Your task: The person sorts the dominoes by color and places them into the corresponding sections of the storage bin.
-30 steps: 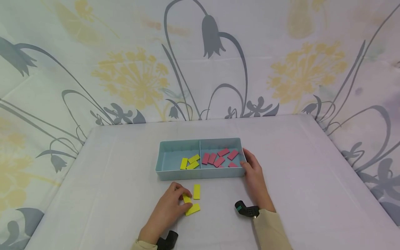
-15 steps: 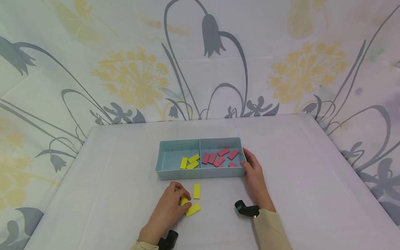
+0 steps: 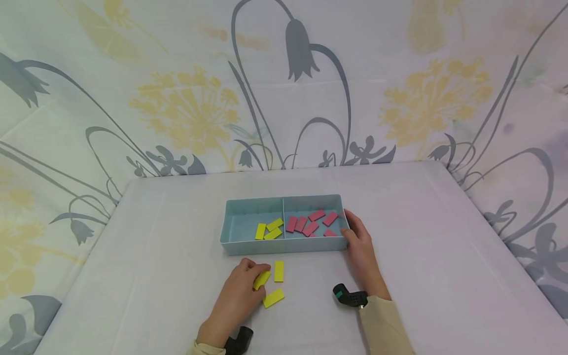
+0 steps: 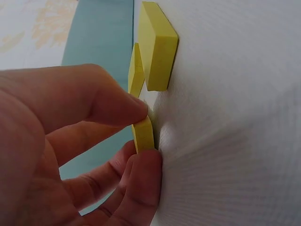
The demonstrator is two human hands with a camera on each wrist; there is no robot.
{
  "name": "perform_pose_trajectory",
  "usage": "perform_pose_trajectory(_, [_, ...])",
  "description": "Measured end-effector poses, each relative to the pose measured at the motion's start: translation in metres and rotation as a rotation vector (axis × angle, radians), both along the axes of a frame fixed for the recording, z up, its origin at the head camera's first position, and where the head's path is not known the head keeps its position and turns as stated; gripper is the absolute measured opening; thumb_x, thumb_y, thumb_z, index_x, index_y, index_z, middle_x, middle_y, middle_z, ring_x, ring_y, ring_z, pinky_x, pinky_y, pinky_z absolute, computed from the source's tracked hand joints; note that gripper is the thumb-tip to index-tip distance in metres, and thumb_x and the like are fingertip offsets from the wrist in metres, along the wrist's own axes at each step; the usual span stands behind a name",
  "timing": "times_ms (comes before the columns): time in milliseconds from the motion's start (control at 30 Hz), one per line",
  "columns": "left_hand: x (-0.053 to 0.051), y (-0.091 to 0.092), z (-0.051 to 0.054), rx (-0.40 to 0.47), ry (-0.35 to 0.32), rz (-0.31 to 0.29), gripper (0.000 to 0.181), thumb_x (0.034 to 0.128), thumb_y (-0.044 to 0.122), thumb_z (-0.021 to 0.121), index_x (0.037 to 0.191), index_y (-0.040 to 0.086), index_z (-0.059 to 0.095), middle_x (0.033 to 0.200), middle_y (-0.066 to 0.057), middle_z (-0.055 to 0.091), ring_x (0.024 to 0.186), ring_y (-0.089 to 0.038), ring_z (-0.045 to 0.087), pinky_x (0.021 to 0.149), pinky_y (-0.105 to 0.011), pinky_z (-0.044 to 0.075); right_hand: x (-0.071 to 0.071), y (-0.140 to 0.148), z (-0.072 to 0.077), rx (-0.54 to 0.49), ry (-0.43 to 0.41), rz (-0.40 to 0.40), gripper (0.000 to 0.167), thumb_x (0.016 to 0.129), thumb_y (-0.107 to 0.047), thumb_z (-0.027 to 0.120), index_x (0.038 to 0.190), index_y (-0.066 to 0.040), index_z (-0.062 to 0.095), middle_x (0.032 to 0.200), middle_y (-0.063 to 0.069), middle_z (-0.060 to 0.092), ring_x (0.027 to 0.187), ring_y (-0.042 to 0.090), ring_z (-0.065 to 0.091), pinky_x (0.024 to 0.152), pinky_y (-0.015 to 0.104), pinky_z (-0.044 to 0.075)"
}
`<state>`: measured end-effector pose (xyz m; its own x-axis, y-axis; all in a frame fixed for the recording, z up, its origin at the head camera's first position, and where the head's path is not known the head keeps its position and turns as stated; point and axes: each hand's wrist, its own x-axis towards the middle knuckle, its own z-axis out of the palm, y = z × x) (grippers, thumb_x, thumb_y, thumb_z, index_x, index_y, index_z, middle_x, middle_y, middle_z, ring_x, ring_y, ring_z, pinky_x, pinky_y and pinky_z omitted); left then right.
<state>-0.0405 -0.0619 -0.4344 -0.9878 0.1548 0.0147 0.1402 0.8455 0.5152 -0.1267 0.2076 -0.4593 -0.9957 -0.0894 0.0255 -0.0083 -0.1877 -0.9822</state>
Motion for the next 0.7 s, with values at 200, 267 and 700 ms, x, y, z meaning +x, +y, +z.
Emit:
perform_pose_trajectory(200, [-0.0005,-0.0002,0.001,0.004,-0.027,0.011,0.03,0.0727,0.01,0.063,0.102,0.016,0.061,0.087,0.003,0.043,0.076,-0.013,0.039,0.066,-0.026,0.041,0.0001,-0.0007,0.0008,0.009,-0.005,-0.004,0.051,0.095,-0.016,0.04,0.141,-0.007,0.02,0.146,0.009,0.013,0.131,0.025,0.013,0.097,0.019,0.03])
perform_pose_trajectory(267, [-0.0012,-0.0004,0.0012,0.014,-0.045,0.024,0.03,0.0735,0.011,0.064,0.103,0.017,0.059,0.088,0.003,0.043,0.076,-0.013,0.04,0.067,-0.027,0.041,-0.0001,-0.0008,0.0007,0.012,-0.008,-0.005,0.051,0.095,-0.016,0.04,0.141,-0.007,0.02,0.146,0.009,0.013,0.132,0.025,0.013,0.097,0.019,0.03])
perform_pose_trajectory(700, [-0.003,-0.0007,0.003,0.026,-0.046,0.019,0.03,0.0764,0.015,0.064,0.105,0.019,0.056,0.093,0.003,0.046,0.078,-0.011,0.043,0.074,-0.028,0.046,-0.0009,0.0002,-0.0004,0.017,-0.006,-0.004,0.052,0.094,-0.018,0.042,0.141,-0.008,0.021,0.146,0.008,0.013,0.132,0.022,0.013,0.099,0.019,0.029])
